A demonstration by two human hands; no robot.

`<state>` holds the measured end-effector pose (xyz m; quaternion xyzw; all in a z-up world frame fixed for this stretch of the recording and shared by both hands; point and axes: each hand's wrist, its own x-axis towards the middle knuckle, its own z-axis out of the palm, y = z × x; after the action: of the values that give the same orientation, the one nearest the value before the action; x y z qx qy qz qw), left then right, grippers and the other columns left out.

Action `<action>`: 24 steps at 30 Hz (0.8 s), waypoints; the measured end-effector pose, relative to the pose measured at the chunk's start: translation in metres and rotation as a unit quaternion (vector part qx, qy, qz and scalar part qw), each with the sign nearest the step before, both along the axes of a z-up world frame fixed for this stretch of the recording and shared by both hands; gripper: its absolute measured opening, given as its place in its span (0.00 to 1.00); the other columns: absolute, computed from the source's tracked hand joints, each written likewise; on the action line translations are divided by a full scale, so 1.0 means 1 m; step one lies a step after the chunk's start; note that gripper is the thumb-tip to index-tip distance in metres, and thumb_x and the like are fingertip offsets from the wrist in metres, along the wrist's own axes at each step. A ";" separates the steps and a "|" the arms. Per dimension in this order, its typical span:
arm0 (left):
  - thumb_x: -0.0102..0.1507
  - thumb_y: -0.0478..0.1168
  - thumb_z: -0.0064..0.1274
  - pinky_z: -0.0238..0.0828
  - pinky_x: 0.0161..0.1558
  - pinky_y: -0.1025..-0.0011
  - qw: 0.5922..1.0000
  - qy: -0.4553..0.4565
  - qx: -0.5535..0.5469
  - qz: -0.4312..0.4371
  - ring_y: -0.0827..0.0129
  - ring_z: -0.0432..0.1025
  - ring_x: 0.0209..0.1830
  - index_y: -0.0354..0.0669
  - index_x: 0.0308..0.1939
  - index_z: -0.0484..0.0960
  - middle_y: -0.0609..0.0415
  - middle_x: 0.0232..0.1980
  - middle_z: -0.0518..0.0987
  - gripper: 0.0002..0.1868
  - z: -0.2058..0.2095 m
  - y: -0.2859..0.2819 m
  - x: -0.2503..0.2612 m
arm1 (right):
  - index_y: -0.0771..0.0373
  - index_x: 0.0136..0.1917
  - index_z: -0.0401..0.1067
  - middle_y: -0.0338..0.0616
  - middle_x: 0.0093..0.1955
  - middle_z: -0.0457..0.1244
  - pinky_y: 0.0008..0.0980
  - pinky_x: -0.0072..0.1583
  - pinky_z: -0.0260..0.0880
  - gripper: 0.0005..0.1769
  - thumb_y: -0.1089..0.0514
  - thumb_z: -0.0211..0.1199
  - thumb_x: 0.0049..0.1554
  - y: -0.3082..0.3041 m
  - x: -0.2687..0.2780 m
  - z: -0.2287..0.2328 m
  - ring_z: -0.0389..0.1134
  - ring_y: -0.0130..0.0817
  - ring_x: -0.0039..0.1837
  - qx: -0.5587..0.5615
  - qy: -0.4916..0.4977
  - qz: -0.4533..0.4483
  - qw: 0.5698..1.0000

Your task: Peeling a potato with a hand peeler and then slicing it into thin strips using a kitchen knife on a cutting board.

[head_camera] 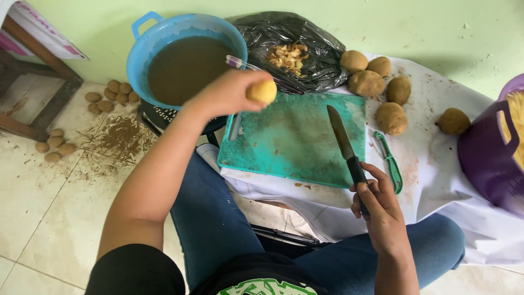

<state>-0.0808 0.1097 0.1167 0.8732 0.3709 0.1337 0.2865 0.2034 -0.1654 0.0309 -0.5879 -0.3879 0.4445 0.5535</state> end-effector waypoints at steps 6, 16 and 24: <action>0.62 0.37 0.59 0.71 0.54 0.59 0.975 -0.103 0.093 0.173 0.57 0.70 0.63 0.48 0.68 0.73 0.52 0.68 0.74 0.28 0.020 0.051 -0.090 | 0.61 0.78 0.58 0.53 0.45 0.57 0.33 0.39 0.57 0.28 0.61 0.48 0.64 0.000 -0.003 -0.007 0.55 0.34 0.36 -0.001 0.039 -0.018 0.999; 0.58 0.52 0.65 0.65 0.37 0.55 0.946 0.261 -0.003 0.194 0.50 0.72 0.42 0.46 0.53 0.72 0.45 0.49 0.78 0.26 -0.036 0.082 -0.093 | 0.60 0.77 0.58 0.50 0.44 0.54 0.34 0.40 0.53 0.28 0.62 0.48 0.65 0.000 -0.004 -0.003 0.54 0.34 0.39 -0.009 0.060 -0.044 0.997; 0.67 0.47 0.36 0.79 0.44 0.70 0.889 -0.203 -0.369 0.179 0.57 0.79 0.54 0.38 0.66 0.65 0.33 0.57 0.81 0.26 0.000 0.091 -0.113 | 0.59 0.77 0.58 0.56 0.46 0.54 0.33 0.41 0.52 0.26 0.62 0.45 0.66 -0.002 -0.005 0.005 0.53 0.35 0.39 -0.009 0.056 -0.059 0.997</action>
<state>-0.1941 0.2006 0.1162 0.5772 0.4776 0.2108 0.6280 0.1986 -0.1670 0.0360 -0.5887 -0.3171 0.4471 0.5941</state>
